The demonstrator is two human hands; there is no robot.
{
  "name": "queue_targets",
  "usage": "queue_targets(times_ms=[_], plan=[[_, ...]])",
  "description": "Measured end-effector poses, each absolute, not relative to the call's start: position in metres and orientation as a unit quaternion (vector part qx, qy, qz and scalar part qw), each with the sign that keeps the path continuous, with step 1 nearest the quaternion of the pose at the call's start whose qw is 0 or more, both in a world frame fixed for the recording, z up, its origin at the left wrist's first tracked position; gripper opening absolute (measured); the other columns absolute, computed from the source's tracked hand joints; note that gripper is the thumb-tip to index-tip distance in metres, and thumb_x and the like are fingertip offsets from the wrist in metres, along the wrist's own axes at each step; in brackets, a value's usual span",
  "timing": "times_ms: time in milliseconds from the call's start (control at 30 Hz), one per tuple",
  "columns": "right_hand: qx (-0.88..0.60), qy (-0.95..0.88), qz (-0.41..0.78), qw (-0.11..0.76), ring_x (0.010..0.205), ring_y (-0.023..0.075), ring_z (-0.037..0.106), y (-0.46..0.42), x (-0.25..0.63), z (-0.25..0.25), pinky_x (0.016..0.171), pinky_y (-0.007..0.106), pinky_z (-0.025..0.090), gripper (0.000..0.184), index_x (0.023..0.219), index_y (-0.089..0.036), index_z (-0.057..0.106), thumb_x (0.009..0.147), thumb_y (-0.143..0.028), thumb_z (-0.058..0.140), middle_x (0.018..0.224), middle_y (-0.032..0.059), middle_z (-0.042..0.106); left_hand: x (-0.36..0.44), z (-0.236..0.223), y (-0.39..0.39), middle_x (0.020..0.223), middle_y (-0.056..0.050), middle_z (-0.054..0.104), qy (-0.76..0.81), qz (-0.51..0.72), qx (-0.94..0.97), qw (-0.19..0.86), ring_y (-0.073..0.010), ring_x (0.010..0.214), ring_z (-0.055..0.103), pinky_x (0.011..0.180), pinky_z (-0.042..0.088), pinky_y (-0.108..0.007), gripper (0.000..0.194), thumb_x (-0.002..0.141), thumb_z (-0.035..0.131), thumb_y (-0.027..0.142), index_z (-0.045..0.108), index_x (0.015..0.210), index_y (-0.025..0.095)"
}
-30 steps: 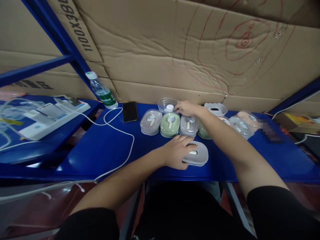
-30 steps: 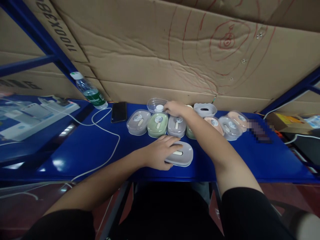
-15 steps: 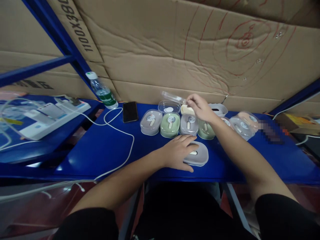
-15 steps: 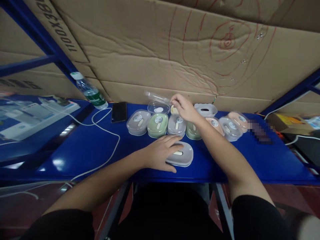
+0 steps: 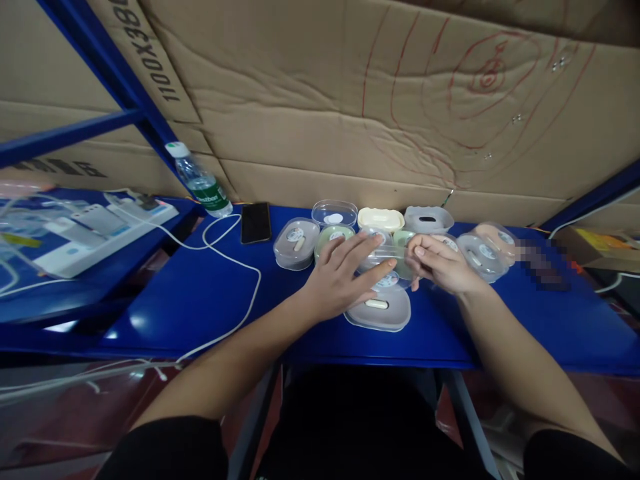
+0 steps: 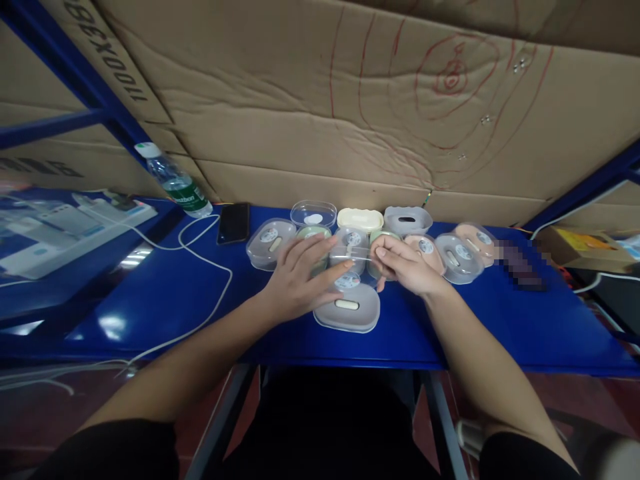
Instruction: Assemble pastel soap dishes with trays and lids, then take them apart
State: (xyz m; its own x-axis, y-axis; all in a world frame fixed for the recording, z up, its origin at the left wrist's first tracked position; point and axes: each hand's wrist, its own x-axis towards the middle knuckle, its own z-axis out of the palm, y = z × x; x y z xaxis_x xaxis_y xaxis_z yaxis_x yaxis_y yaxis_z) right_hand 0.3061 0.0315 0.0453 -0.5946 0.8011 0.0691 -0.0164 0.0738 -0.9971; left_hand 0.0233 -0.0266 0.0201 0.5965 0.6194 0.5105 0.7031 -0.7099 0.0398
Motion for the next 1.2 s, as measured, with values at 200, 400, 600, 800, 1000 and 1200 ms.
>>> queue_targets(times_ms=[200,400,600,800,1000,1200], plan=[[-0.338,-0.712,0.516,0.335,0.049,0.0125,0.050,0.028,0.300,0.042,0.047,0.029,0.053,0.039,0.104,-0.027,0.067,0.105,-0.066,0.064,0.070,-0.0058,0.058,0.023,0.029,-0.026,0.162,-0.018,0.059,-0.381,-0.266,-0.886,0.007,-0.0425,0.145,0.061,0.118,0.052,-0.061,0.081,0.091,0.081,0.065,0.054,0.159,0.028],[-0.342,-0.839,0.214,0.366,0.069,0.0155,0.063,0.032,0.309,0.047,0.063,0.031,0.048,0.035,0.101,-0.025,0.079,0.095,-0.059,0.081,0.088,0.0009,0.078,0.032,0.024,-0.031,0.152,-0.016,0.067,-0.398,-0.204,-0.886,-0.119,-0.0374,0.135,0.070,0.112,0.060,-0.053,0.099,0.077,0.089,0.070,0.054,0.157,0.024],[-0.308,-0.865,0.190,0.346,0.084,0.0205,0.071,0.027,0.306,0.050,0.079,0.037,0.054,0.032,0.108,-0.027,0.081,0.095,-0.057,0.082,0.104,0.0037,0.082,0.037,0.021,-0.031,0.155,-0.015,0.066,-0.385,-0.121,-0.907,-0.118,-0.0402,0.137,0.068,0.117,0.055,-0.057,0.097,0.078,0.088,0.074,0.058,0.156,0.025],[-0.294,-0.886,0.205,0.294,0.091,0.0220,0.074,0.022,0.303,0.051,0.085,0.038,0.057,0.034,0.113,-0.026,0.081,0.097,-0.056,0.081,0.107,0.0052,0.083,0.037,0.017,-0.028,0.152,-0.016,0.066,-0.372,-0.109,-0.914,-0.115,-0.0405,0.137,0.067,0.118,0.053,-0.056,0.098,0.077,0.089,0.072,0.056,0.155,0.024],[-0.275,-0.922,0.179,0.204,0.117,0.0303,0.075,0.007,0.291,0.048,0.102,0.045,0.058,0.055,0.129,-0.026,0.078,0.088,-0.062,0.088,0.125,0.0090,0.080,0.024,0.018,-0.025,0.167,-0.019,0.053,-0.340,-0.072,-0.924,-0.157,-0.0412,0.149,0.059,0.119,0.053,-0.057,0.106,0.080,0.091,0.064,0.040,0.166,0.026],[-0.272,-0.932,0.181,0.158,0.138,0.0340,0.068,-0.006,0.270,0.042,0.113,0.045,0.057,0.086,0.156,-0.025,0.062,0.084,-0.063,0.090,0.152,0.0145,0.069,0.008,0.018,-0.023,0.165,-0.021,0.057,-0.315,-0.090,-0.927,-0.182,-0.0409,0.152,0.059,0.117,0.057,-0.057,0.099,0.086,0.087,0.052,0.036,0.166,0.024]])
